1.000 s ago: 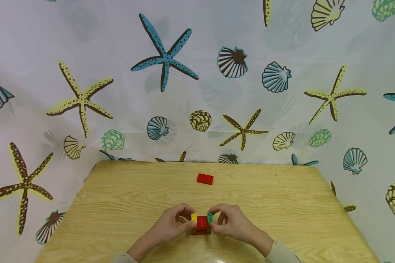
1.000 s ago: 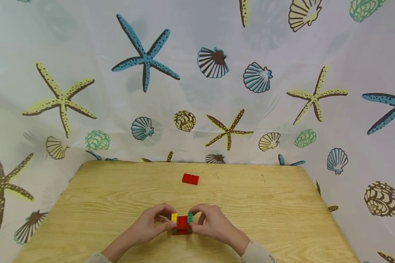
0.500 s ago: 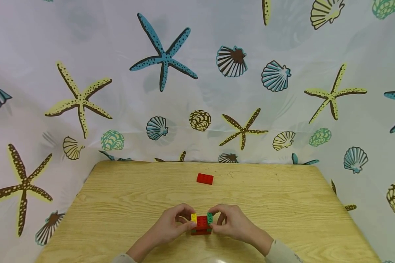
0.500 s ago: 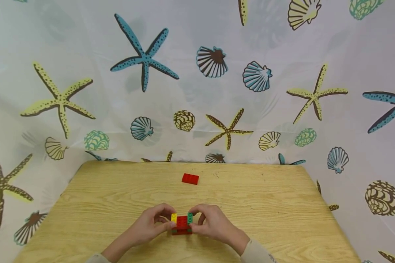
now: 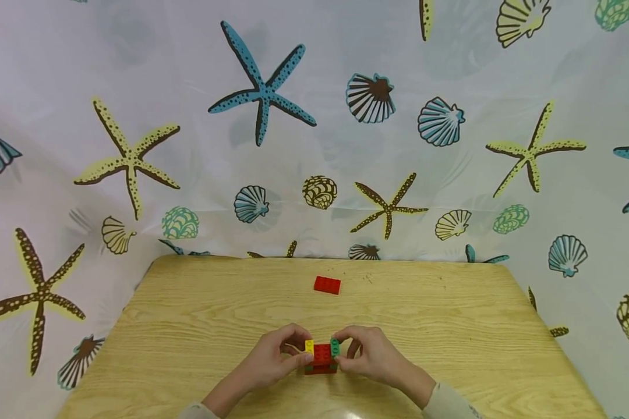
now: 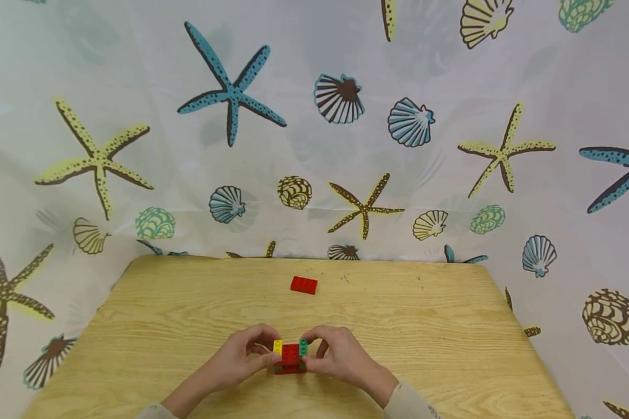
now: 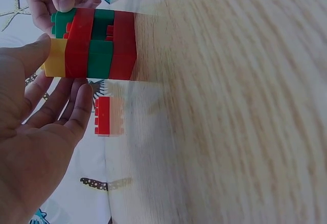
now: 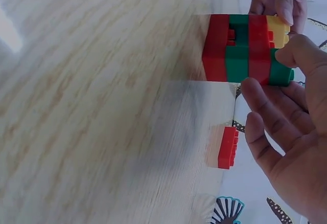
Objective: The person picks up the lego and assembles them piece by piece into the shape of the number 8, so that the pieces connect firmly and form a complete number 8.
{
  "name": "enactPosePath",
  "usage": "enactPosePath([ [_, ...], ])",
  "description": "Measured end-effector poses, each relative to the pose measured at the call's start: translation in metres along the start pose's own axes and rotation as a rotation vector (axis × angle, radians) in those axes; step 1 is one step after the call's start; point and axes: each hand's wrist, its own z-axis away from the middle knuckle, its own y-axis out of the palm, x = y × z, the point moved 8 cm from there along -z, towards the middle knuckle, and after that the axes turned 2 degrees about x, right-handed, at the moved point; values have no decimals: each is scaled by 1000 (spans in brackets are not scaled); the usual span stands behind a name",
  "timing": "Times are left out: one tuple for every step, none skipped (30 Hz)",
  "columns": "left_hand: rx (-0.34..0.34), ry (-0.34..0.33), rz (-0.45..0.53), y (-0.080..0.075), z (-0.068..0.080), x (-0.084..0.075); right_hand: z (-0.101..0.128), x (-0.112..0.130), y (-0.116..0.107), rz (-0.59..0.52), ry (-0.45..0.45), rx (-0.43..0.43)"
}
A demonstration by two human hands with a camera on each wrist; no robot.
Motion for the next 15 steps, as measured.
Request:
enactPosePath([
  [1,0,2,0,0,0,0,-1,1,-7,7,-2],
  [2,0,2,1,0,0,1,-2,1,-19,17,-2],
  [5,0,2,2,0,0,1,-4,2,-32,27,-2],
  [6,1,3,2,0,0,2,-5,3,-45,34,-1],
  [7,-1,1,2,0,0,2,-6,3,-57,39,-1],
  [6,-1,-2,2,0,0,3,-7,4,-65,41,-1],
  [5,1,-5,2,1,0,3,-7,4,-71,37,-2],
  [2,2,-8,1,1,-1,3,-7,4,-75,32,-4],
  [-1,2,-10,1,1,-1,2,-7,3,-76,23,-9],
  [-4,1,-12,0,1,-1,2,-6,3,-75,14,-15],
  [-6,0,-12,0,1,-1,2,-6,3,-77,7,-19],
  [-6,-1,-11,0,1,-1,1,-7,4,-79,3,-22],
  [-6,-3,-10,-1,1,-1,1,-7,4,-80,1,-24],
  [-6,-4,-9,-1,1,-1,1,-8,5,-83,2,-25],
  [-6,-6,-8,-1,1,0,1,-9,6,-85,6,-25],
])
